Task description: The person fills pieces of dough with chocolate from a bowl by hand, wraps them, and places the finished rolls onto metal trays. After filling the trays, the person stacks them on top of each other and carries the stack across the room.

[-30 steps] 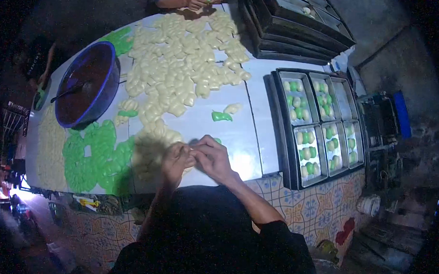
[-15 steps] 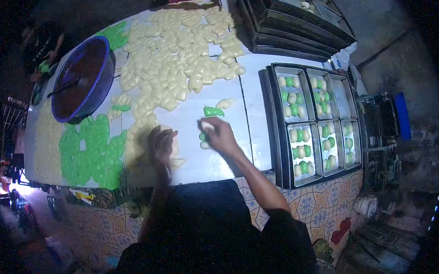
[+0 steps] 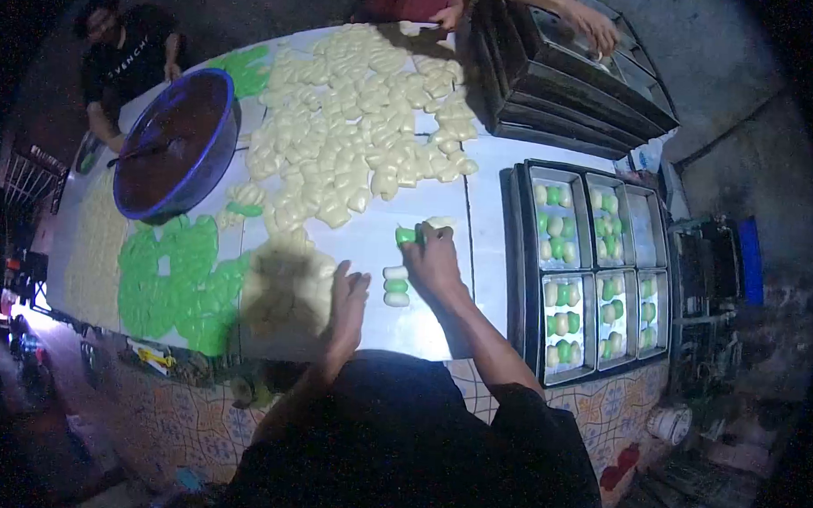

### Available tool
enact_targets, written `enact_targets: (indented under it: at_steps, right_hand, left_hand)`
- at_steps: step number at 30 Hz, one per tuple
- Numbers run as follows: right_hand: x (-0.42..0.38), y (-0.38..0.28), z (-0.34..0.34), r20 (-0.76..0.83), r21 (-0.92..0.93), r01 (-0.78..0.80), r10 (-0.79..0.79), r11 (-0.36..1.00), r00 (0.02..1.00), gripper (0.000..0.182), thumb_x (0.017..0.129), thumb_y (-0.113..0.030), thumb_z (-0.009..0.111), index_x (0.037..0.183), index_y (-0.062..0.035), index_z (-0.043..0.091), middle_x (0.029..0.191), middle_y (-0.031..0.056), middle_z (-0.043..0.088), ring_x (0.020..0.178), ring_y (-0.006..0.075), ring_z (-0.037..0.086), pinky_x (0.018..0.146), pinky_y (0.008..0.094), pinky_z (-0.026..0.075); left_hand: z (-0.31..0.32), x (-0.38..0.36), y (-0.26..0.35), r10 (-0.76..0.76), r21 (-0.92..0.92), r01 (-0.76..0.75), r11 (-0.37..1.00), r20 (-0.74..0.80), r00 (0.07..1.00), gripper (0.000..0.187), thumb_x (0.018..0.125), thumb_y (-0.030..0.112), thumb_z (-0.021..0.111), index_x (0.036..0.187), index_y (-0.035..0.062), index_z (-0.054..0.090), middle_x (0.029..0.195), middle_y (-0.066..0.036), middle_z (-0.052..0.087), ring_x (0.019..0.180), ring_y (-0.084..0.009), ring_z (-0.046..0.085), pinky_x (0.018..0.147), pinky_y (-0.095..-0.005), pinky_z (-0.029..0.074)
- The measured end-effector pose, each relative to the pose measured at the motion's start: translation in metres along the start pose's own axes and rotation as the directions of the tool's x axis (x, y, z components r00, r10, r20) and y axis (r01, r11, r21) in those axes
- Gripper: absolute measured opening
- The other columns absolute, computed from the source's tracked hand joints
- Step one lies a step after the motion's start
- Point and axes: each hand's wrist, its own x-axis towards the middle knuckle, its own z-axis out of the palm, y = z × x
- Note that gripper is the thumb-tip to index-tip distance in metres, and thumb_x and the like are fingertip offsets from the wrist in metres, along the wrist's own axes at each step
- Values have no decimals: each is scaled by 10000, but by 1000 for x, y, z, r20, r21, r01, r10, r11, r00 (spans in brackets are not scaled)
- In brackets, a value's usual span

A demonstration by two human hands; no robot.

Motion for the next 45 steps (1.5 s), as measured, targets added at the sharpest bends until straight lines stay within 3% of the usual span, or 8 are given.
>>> enact_targets:
  at_steps: [15, 22, 26, 31, 37, 40, 41, 45]
  right_hand:
    - [-43, -116, 3, 99, 655, 37, -134, 754, 986, 168, 782, 30, 694, 940, 22, 640, 1007, 53, 549, 841, 106, 523, 720, 206, 417]
    - [-27, -149, 29, -35, 420, 345, -365, 840, 930, 334, 879, -316, 600, 1113, -88, 666, 1267, 122, 460, 1247, 313, 320, 1044, 433, 263]
    - [-17, -153, 66, 18, 498, 474, -555, 726, 832, 472, 842, -373, 647, 1199, -70, 587, 1317, 121, 456, 1232, 288, 364, 1060, 426, 265]
    - [6, -138, 93, 568, 819, -432, -426, 379, 704, 1184, 670, -707, 678, 1501, -104, 89, 1453, 85, 264, 1142, 189, 435, 957, 399, 372]
    - [24, -145, 98, 351, 879, -206, -293, 430, 889, 1220, 652, -717, 683, 1520, -202, -3, 1556, 61, 62, 1224, 222, 344, 947, 404, 379]
    - [24, -136, 106, 315, 888, -218, -191, 405, 930, 1194, 674, -660, 711, 1518, -133, 50, 1546, 85, 123, 1217, 223, 352, 955, 381, 382]
    - [22, -127, 110, 297, 905, -215, -180, 368, 938, 1105, 733, -586, 711, 1516, -120, 86, 1538, 97, 156, 1219, 215, 360, 940, 340, 388]
    - [24, -123, 110, 264, 933, -197, -202, 300, 943, 936, 840, -380, 694, 1513, -124, 96, 1512, 106, 237, 1165, 206, 439, 917, 326, 419]
  left_hand:
    - [-62, -23, 66, 331, -310, -286, 907, 103, 938, 275, 912, 54, 590, 1164, -55, 604, 1131, -76, 610, 996, -109, 560, 875, -235, 442]
    - [-94, -29, 103, 76, 4, -76, 997, 47, 996, 164, 854, -51, 580, 1008, -59, 635, 991, -104, 650, 913, -126, 602, 835, -265, 473]
    - [-105, -15, 86, -17, -890, 399, 221, 406, 914, 204, 911, 185, 583, 1064, 51, 599, 1027, -45, 629, 962, -172, 612, 842, -320, 502]
    - [-145, 61, 129, 689, -907, 370, 203, 400, 604, 950, 784, 747, 484, 1338, -19, 393, 1275, -231, 493, 1165, -334, 489, 1007, -412, 384]
    - [-302, 300, 218, 326, 628, -201, 752, -90, 941, 817, 935, 664, 254, 1056, -51, 631, 960, -133, 666, 829, -212, 634, 784, -368, 491]
    - [-300, 348, 174, 453, 694, -288, 660, -61, 890, 846, 910, 711, 207, 907, -15, 642, 900, -116, 645, 823, -201, 601, 795, -399, 459]
    - [-314, 355, 195, -368, 650, 249, 718, 51, 929, 867, 900, 724, 161, 883, -1, 637, 859, -122, 617, 876, -215, 572, 826, -435, 422]
    - [-298, 318, 209, -44, 597, 43, 801, -13, 999, 922, 855, 783, 163, 800, 25, 685, 601, -48, 562, 645, -263, 583, 719, -387, 467]
